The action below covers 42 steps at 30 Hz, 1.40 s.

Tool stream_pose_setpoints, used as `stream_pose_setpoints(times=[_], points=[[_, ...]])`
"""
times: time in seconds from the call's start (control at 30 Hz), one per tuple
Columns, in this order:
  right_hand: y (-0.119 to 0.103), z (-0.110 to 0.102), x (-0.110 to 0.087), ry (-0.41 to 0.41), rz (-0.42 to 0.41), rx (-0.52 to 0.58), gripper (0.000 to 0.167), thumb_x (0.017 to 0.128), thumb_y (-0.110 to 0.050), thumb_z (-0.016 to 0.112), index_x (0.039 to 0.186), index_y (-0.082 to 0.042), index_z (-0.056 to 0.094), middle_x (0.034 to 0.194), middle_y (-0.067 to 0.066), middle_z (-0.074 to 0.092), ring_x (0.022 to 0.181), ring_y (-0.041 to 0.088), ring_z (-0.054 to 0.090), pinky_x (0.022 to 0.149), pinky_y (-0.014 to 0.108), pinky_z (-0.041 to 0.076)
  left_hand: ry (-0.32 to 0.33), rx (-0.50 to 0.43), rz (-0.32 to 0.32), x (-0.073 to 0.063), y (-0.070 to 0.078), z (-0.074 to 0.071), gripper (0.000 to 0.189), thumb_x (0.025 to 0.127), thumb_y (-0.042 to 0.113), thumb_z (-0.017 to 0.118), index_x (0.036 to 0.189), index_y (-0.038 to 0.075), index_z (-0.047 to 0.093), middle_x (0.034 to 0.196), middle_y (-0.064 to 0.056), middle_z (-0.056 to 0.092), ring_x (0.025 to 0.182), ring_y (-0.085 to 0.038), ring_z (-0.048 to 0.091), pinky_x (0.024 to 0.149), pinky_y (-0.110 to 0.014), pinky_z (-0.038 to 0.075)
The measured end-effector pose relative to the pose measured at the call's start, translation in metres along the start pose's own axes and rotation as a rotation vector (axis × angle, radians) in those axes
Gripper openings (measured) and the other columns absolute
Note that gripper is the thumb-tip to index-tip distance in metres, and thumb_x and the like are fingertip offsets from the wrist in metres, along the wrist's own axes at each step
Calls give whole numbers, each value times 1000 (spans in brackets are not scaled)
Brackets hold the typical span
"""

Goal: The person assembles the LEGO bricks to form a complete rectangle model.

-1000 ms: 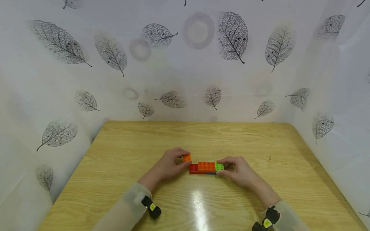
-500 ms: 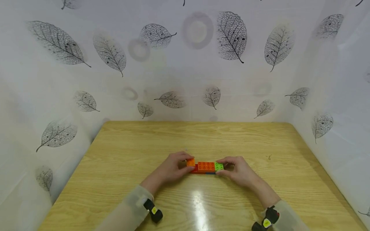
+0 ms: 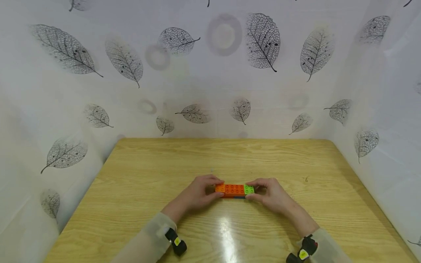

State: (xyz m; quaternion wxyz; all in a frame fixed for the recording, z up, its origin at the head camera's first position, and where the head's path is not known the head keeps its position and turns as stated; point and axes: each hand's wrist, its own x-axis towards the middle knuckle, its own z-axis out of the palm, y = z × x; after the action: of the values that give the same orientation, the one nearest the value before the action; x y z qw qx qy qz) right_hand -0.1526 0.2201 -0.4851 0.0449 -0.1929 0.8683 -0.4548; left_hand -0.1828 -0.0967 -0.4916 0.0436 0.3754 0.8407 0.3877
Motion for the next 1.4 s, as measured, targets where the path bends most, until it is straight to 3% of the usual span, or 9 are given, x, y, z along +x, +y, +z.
stream_pose_setpoints(times=[0.3, 0.73, 0.93, 1.3, 1.4], points=[[-2, 0, 0, -3, 24, -3, 38, 87, -28, 90, 122, -17, 80, 114, -6, 76, 92, 14, 69, 83, 31, 59, 10, -33, -8, 1, -2, 2, 38, 106, 33, 69, 135, 9, 73, 128, 4, 70, 120, -11, 63, 105, -37, 51], [1, 1, 1, 3, 6, -15, 39, 87, -30, 90, 122, -16, 80, 113, -7, 76, 92, 13, 69, 84, 32, 59, 66, -1, 49, 2, 0, 5, 28, 101, 23, 76, 126, 11, 78, 119, 4, 73, 111, -10, 65, 99, -34, 54], [2, 0, 0, 7, -4, -26, 40, 87, -31, 90, 122, -16, 79, 113, -6, 76, 93, 12, 69, 86, 33, 59, 101, -5, 93, 2, -2, 9, 27, 99, 18, 78, 124, 9, 78, 114, 2, 73, 98, -9, 65, 88, -30, 56], [2, 0, -1, -13, 26, -22, 41, 87, -35, 90, 122, -17, 79, 115, -6, 76, 95, 12, 69, 89, 32, 58, 106, -6, 56, 0, 2, 11, 28, 100, 20, 77, 127, 11, 78, 113, 5, 73, 95, -8, 63, 86, -30, 55], [1, -1, 0, -6, 19, -32, 41, 87, -34, 89, 122, -16, 79, 114, -6, 76, 95, 12, 69, 88, 32, 58, 99, 11, 40, 0, 3, 10, 30, 101, 24, 76, 129, 12, 77, 117, 5, 73, 101, -7, 65, 92, -31, 55]])
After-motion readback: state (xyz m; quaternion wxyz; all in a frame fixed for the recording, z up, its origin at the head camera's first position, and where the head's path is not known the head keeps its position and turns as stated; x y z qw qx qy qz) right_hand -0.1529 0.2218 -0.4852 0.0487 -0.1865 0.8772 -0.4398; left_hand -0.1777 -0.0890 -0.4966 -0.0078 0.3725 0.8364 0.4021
